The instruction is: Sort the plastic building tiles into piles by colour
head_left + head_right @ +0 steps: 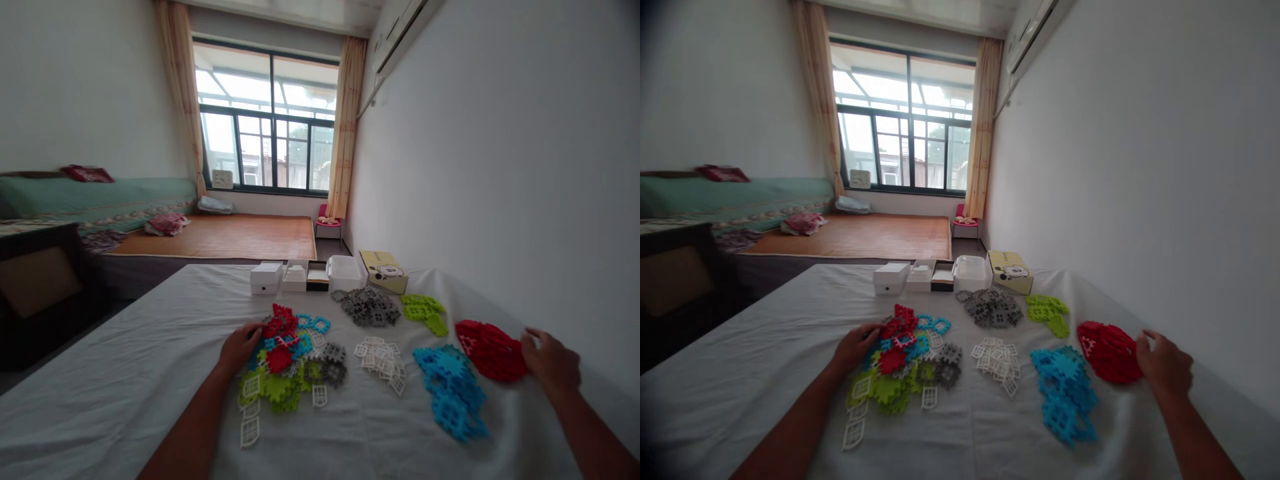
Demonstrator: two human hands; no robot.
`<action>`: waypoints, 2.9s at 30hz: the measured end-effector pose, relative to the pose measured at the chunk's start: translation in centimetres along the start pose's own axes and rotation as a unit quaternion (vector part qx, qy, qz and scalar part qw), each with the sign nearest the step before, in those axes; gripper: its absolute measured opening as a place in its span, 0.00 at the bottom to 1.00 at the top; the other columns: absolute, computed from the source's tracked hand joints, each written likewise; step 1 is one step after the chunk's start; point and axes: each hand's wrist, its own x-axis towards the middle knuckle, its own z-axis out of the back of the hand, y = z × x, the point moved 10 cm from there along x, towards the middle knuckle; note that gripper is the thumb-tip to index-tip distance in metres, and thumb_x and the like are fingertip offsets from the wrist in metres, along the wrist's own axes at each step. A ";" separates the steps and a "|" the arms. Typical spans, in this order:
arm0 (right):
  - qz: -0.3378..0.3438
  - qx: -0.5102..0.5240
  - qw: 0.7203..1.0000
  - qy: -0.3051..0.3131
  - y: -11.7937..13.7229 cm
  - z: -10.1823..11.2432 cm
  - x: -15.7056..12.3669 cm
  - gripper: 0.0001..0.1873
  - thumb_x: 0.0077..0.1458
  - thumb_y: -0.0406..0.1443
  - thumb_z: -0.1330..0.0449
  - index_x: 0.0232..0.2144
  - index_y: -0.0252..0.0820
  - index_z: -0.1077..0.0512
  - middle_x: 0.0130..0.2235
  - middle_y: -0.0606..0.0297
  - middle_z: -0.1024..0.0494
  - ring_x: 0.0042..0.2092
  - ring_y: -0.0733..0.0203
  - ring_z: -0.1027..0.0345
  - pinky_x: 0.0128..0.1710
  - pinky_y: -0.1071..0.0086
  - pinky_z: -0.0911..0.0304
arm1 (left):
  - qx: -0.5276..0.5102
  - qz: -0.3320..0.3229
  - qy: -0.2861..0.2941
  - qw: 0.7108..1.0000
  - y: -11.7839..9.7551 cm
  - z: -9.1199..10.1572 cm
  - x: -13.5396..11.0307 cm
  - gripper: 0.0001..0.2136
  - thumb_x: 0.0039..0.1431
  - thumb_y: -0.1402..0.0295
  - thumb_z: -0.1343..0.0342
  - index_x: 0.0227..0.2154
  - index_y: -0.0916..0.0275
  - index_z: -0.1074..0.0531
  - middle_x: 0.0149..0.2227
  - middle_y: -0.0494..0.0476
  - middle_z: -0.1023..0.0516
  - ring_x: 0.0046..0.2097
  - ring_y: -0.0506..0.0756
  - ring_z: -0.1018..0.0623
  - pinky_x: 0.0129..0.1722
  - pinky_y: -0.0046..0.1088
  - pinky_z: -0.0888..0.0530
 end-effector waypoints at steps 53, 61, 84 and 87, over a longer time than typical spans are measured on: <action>-0.066 0.036 0.997 0.016 -3.2 -0.5 -1.5 0.23 0.50 0.46 0.53 0.41 0.39 0.31 0.38 0.45 0.25 0.40 0.46 0.31 0.37 0.58 0.40 | -0.004 -0.003 0.007 1.000 0.7 -0.2 0.5 0.18 0.53 0.56 0.56 0.40 0.56 0.27 0.42 0.50 0.23 0.45 0.55 0.26 0.45 0.27 0.32; -0.059 -0.026 0.995 0.072 -7.3 -2.3 -0.4 0.23 0.46 0.44 0.52 0.37 0.35 0.28 0.35 0.44 0.25 0.36 0.42 0.30 0.31 0.57 0.40 | -0.004 -0.017 -0.001 1.000 0.2 0.1 0.3 0.18 0.53 0.56 0.56 0.39 0.57 0.26 0.41 0.51 0.23 0.44 0.56 0.26 0.44 0.27 0.32; 0.453 0.189 0.811 0.319 45.5 -9.7 -32.1 0.17 0.53 0.41 0.45 0.46 0.48 0.32 0.48 0.62 0.28 0.50 0.55 0.39 0.48 0.62 0.44 | 0.009 0.003 -0.024 1.000 -0.9 0.6 -0.9 0.13 0.55 0.64 0.54 0.38 0.56 0.26 0.40 0.50 0.22 0.42 0.52 0.26 0.44 0.22 0.34; 0.448 0.222 0.810 0.305 45.1 -9.8 -32.2 0.12 0.55 0.37 0.47 0.42 0.50 0.30 0.45 0.66 0.26 0.47 0.59 0.37 0.47 0.65 0.44 | 0.012 0.003 -0.025 1.000 -0.9 0.6 -0.9 0.13 0.55 0.64 0.54 0.38 0.56 0.25 0.40 0.50 0.22 0.42 0.52 0.25 0.43 0.22 0.34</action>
